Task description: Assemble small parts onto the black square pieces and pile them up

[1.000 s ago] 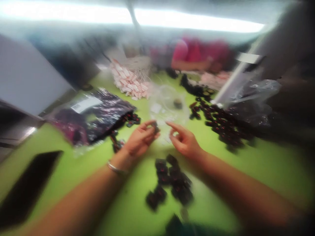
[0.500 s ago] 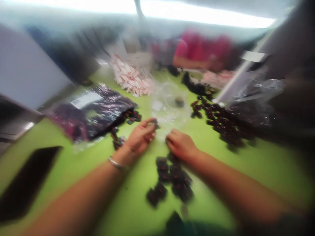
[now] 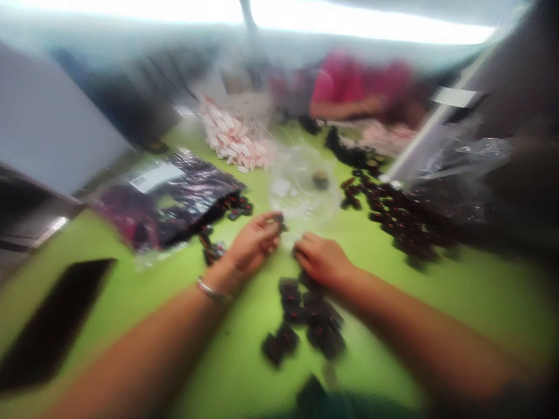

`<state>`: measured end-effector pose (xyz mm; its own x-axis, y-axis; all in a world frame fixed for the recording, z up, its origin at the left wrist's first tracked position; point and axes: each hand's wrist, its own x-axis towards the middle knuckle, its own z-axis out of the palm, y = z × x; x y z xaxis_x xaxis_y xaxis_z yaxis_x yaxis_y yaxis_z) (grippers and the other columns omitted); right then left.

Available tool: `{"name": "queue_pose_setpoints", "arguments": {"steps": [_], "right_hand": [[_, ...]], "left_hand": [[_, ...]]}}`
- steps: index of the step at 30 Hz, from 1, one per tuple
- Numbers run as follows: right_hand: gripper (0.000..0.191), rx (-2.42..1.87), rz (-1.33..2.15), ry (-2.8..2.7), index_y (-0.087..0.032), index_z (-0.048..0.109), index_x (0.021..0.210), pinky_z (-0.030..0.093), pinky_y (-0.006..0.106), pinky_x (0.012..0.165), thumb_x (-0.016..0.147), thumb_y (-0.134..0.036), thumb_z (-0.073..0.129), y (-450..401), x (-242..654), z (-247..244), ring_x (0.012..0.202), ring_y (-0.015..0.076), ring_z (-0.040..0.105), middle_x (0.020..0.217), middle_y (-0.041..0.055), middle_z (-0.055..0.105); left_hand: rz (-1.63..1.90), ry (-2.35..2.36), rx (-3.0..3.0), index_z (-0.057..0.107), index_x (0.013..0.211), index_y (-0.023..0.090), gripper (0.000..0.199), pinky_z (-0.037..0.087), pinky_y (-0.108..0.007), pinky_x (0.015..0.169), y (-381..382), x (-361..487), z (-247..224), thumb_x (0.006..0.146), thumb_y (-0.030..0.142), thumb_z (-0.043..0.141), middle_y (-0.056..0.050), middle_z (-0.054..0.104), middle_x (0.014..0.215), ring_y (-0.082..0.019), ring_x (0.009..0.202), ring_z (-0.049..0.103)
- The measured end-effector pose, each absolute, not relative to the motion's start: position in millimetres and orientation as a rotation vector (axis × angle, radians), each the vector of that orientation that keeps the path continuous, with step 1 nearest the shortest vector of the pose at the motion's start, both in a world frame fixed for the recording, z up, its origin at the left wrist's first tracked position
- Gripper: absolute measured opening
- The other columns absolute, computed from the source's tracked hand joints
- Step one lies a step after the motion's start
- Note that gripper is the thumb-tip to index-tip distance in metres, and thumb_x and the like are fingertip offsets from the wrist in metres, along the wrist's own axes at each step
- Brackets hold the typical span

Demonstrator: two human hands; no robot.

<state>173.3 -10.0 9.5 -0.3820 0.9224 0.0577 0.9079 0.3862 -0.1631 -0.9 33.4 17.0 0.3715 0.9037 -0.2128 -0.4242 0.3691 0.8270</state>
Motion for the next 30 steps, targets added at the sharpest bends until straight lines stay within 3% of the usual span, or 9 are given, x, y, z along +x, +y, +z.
{"name": "queue_pose_setpoints", "arguments": {"steps": [15, 23, 30], "right_hand": [[0.015, -1.618, 0.104, -2.487, -0.018, 0.063, 0.085, 0.03, 0.028, 0.054, 0.087, -0.024, 0.049, -8, 169, 4, 0.064, 0.0151, 0.053, 0.086, 0.0058, 0.062], [0.01, -1.25, 0.148, -1.97, -0.018, 0.057, 0.079, 0.04, 0.025, 0.062, 0.084, -0.015, 0.049, -10, 181, 11, 0.067, 0.0129, 0.051, 0.076, 0.0023, 0.056], [0.01, -1.192, 0.133, -1.922, -0.019, 0.055, 0.08, 0.044, 0.026, 0.062, 0.087, -0.017, 0.048, -13, 180, 16, 0.066, 0.0132, 0.051, 0.076, 0.003, 0.055]], "left_hand": [[0.964, 0.76, 0.755, 0.061, 0.107, 0.013, 0.046, 0.031, -0.015, 0.043, 35, -1, 16, 0.065, 0.019, 0.079, -0.004, 0.066, 0.075, -0.005, 0.049, 0.049], [0.852, 0.681, 0.753, 0.065, 0.102, 0.015, 0.038, 0.036, -0.017, 0.049, 24, 3, 20, 0.067, 0.019, 0.078, -0.003, 0.064, 0.077, -0.006, 0.054, 0.052], [0.797, 0.641, 0.779, 0.066, 0.101, 0.015, 0.034, 0.037, -0.017, 0.049, 20, 8, 16, 0.069, 0.018, 0.077, -0.001, 0.061, 0.074, -0.006, 0.054, 0.051]]}}
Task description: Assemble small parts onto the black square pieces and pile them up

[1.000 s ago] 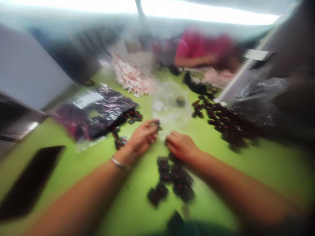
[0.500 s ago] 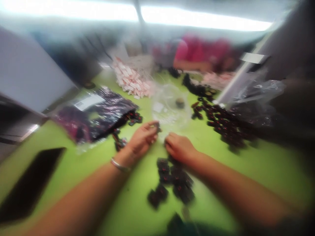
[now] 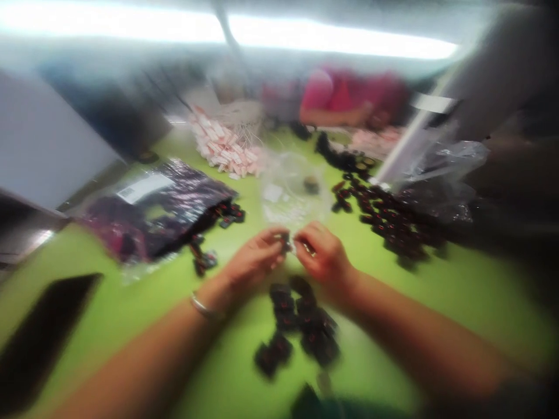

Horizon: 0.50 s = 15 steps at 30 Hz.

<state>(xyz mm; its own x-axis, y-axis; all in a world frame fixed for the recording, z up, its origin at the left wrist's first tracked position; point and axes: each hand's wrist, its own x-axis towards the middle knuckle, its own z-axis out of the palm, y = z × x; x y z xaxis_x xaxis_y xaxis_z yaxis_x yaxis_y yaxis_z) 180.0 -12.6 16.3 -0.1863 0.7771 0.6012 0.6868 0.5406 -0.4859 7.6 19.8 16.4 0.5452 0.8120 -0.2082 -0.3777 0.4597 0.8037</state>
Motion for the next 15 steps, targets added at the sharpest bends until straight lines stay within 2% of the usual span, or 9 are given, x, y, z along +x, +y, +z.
{"name": "queue_pose_setpoints", "arguments": {"steps": [9, 15], "right_hand": [[0.013, -1.213, 0.09, -1.977, -0.019, 0.055, 0.08, 0.045, 0.025, 0.063, 0.088, -0.017, 0.045, -12.1, 179.5, 17.2, 0.069, 0.0137, 0.054, 0.078, 0.004, 0.057], [0.018, -1.26, -0.162, -2.045, -0.018, 0.058, 0.079, 0.043, 0.024, 0.06, 0.09, -0.017, 0.044, -15.2, 178.5, 17.0, 0.066, 0.0129, 0.053, 0.075, 0.0041, 0.057]], "left_hand": [[0.773, 0.649, 0.767, 0.066, 0.1, 0.016, 0.036, 0.037, -0.015, 0.049, 15.5, 7.6, 19.0, 0.066, 0.018, 0.079, -0.001, 0.061, 0.075, -0.004, 0.053, 0.05], [0.796, 0.673, 0.8, 0.065, 0.099, 0.016, 0.037, 0.04, -0.015, 0.048, 15.8, 8.8, 17.3, 0.065, 0.018, 0.081, -0.001, 0.064, 0.079, -0.003, 0.05, 0.051]]}}
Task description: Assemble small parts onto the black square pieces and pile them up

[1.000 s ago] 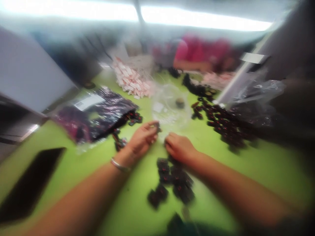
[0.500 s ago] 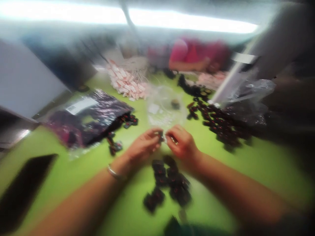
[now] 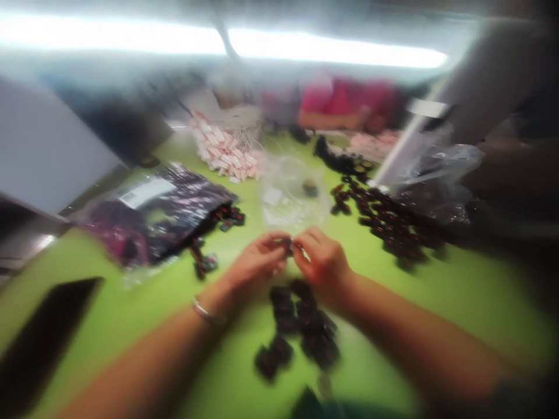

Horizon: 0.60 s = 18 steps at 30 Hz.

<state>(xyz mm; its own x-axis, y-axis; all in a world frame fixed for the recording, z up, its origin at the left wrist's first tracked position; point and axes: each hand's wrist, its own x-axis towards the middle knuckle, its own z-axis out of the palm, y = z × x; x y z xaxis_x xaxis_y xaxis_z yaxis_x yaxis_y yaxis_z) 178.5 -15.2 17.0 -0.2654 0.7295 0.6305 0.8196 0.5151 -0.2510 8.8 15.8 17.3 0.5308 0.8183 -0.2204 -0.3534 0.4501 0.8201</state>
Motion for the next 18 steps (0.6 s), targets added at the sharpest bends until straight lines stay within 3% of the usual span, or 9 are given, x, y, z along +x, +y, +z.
{"name": "queue_pose_setpoints", "arguments": {"steps": [3, 9, 18], "right_hand": [[0.019, -1.226, -0.241, -2.048, -0.017, 0.061, 0.082, 0.044, 0.024, 0.059, 0.091, -0.017, 0.044, -16, 178, 15, 0.065, 0.0129, 0.054, 0.074, 0.0042, 0.059], [0.022, -1.064, -0.156, -1.995, -0.015, 0.064, 0.105, 0.051, 0.025, 0.065, 0.089, -0.014, 0.049, -17, 177, 9, 0.071, 0.0139, 0.062, 0.083, 0.006, 0.066], [0.026, -1.1, -0.172, -1.932, -0.016, 0.064, 0.108, 0.053, 0.027, 0.065, 0.087, -0.014, 0.049, -24, 166, 6, 0.071, 0.016, 0.064, 0.081, 0.0078, 0.067]], "left_hand": [[0.858, 0.706, 0.774, 0.065, 0.095, 0.015, 0.038, 0.041, -0.016, 0.048, 14, 12, 19, 0.062, 0.018, 0.082, -0.001, 0.066, 0.079, -0.004, 0.05, 0.053], [0.909, 0.708, 0.732, 0.064, 0.096, 0.015, 0.04, 0.041, -0.015, 0.048, 14, 12, 21, 0.061, 0.018, 0.083, 0.0, 0.064, 0.072, -0.005, 0.052, 0.054], [0.932, 0.644, 0.732, 0.064, 0.095, 0.017, 0.039, 0.039, -0.015, 0.048, 15, 10, 20, 0.061, 0.019, 0.083, 0.001, 0.062, 0.067, -0.005, 0.051, 0.052]]}}
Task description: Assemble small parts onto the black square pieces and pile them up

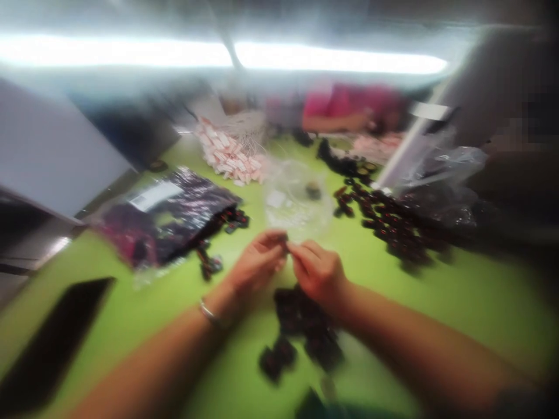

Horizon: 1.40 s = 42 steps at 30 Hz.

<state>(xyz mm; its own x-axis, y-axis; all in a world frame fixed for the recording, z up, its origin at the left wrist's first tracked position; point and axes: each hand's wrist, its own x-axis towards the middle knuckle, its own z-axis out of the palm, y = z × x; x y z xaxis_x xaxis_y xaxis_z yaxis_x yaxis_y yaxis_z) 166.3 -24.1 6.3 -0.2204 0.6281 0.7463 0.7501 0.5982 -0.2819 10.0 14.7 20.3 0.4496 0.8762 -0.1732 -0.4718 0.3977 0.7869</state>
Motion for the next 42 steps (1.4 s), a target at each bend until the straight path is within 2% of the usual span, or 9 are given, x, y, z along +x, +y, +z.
{"name": "queue_pose_setpoints", "arguments": {"steps": [4, 9, 11, 15, 19, 28, 35, 38, 42], "right_hand": [[0.027, -1.046, 0.003, -1.887, -0.017, 0.063, 0.109, 0.053, 0.028, 0.068, 0.087, -0.014, 0.048, -25, 166, 8, 0.074, 0.0162, 0.064, 0.086, 0.008, 0.068], [0.036, -1.138, 0.507, -1.595, -0.02, 0.056, 0.122, 0.046, 0.022, 0.049, 0.086, -0.019, 0.052, -25, 170, 16, 0.049, 0.0075, 0.052, 0.087, 0.0029, 0.067], [0.031, -1.212, 0.655, -1.488, -0.016, 0.061, 0.114, 0.046, 0.022, 0.051, 0.085, -0.022, 0.054, -24, 170, 22, 0.052, 0.0087, 0.054, 0.08, 0.0026, 0.067], [0.013, -1.275, 0.848, -1.397, -0.015, 0.067, 0.081, 0.049, 0.026, 0.063, 0.079, -0.026, 0.059, -20, 169, 33, 0.065, 0.0132, 0.059, 0.074, 0.0034, 0.067], [0.013, -1.284, 0.999, -1.363, -0.015, 0.065, 0.073, 0.048, 0.027, 0.066, 0.075, -0.027, 0.06, -17, 170, 36, 0.067, 0.0137, 0.059, 0.071, 0.0025, 0.066], [0.012, -1.352, 0.965, -1.424, -0.017, 0.054, 0.065, 0.043, 0.024, 0.059, 0.073, -0.026, 0.056, -17, 172, 35, 0.059, 0.0107, 0.05, 0.061, -0.002, 0.056], [0.013, -1.388, 0.83, -1.445, -0.021, 0.043, 0.063, 0.035, 0.023, 0.049, 0.074, -0.023, 0.051, -17, 162, 23, 0.051, 0.0094, 0.043, 0.054, -0.0052, 0.049], [0.013, -1.357, 0.865, -1.436, -0.021, 0.045, 0.063, 0.038, 0.023, 0.051, 0.073, -0.024, 0.051, -16, 163, 25, 0.053, 0.01, 0.046, 0.055, -0.0046, 0.051], [0.014, -1.311, 1.081, -1.339, -0.019, 0.049, 0.064, 0.041, 0.022, 0.051, 0.074, -0.027, 0.055, -16, 169, 35, 0.052, 0.0093, 0.049, 0.054, -0.0046, 0.051]], "left_hand": [[0.934, 0.609, 0.77, 0.065, 0.096, 0.017, 0.036, 0.039, -0.016, 0.049, 15, 8, 22, 0.064, 0.02, 0.081, 0.001, 0.062, 0.067, -0.005, 0.052, 0.052], [0.933, 0.597, 0.773, 0.064, 0.1, 0.019, 0.038, 0.04, -0.017, 0.05, 16, 7, 21, 0.066, 0.02, 0.08, -0.001, 0.065, 0.073, -0.006, 0.053, 0.053], [0.931, 0.607, 0.793, 0.064, 0.104, 0.019, 0.04, 0.041, -0.017, 0.052, 16, 7, 20, 0.067, 0.02, 0.08, -0.002, 0.067, 0.077, -0.006, 0.056, 0.054], [0.941, 0.646, 0.917, 0.066, 0.106, 0.017, 0.038, 0.043, -0.019, 0.055, 18, 7, 13, 0.07, 0.021, 0.077, -0.003, 0.067, 0.078, -0.007, 0.058, 0.055], [0.939, 0.628, 1.068, 0.065, 0.106, 0.018, 0.034, 0.046, -0.023, 0.057, 21, 5, 4, 0.074, 0.022, 0.074, -0.003, 0.068, 0.081, -0.01, 0.06, 0.059], [0.948, 0.701, 1.25, 0.058, 0.105, 0.015, 0.031, 0.052, -0.03, 0.063, 14, 9, 9, 0.078, 0.024, 0.07, -0.002, 0.066, 0.075, -0.013, 0.062, 0.062], [0.982, 0.825, 1.262, 0.057, 0.102, 0.015, 0.029, 0.05, -0.027, 0.061, 1, 19, 18, 0.078, 0.025, 0.068, 0.0, 0.063, 0.07, -0.012, 0.059, 0.06], [0.965, 0.829, 1.204, 0.057, 0.106, 0.015, 0.033, 0.05, -0.027, 0.061, 3, 19, 15, 0.078, 0.028, 0.068, 0.0, 0.063, 0.069, -0.012, 0.06, 0.06], [0.909, 0.724, 1.139, 0.054, 0.113, 0.016, 0.037, 0.049, -0.026, 0.063, 8, 15, 8, 0.08, 0.03, 0.067, -0.001, 0.064, 0.068, -0.012, 0.062, 0.06]]}}
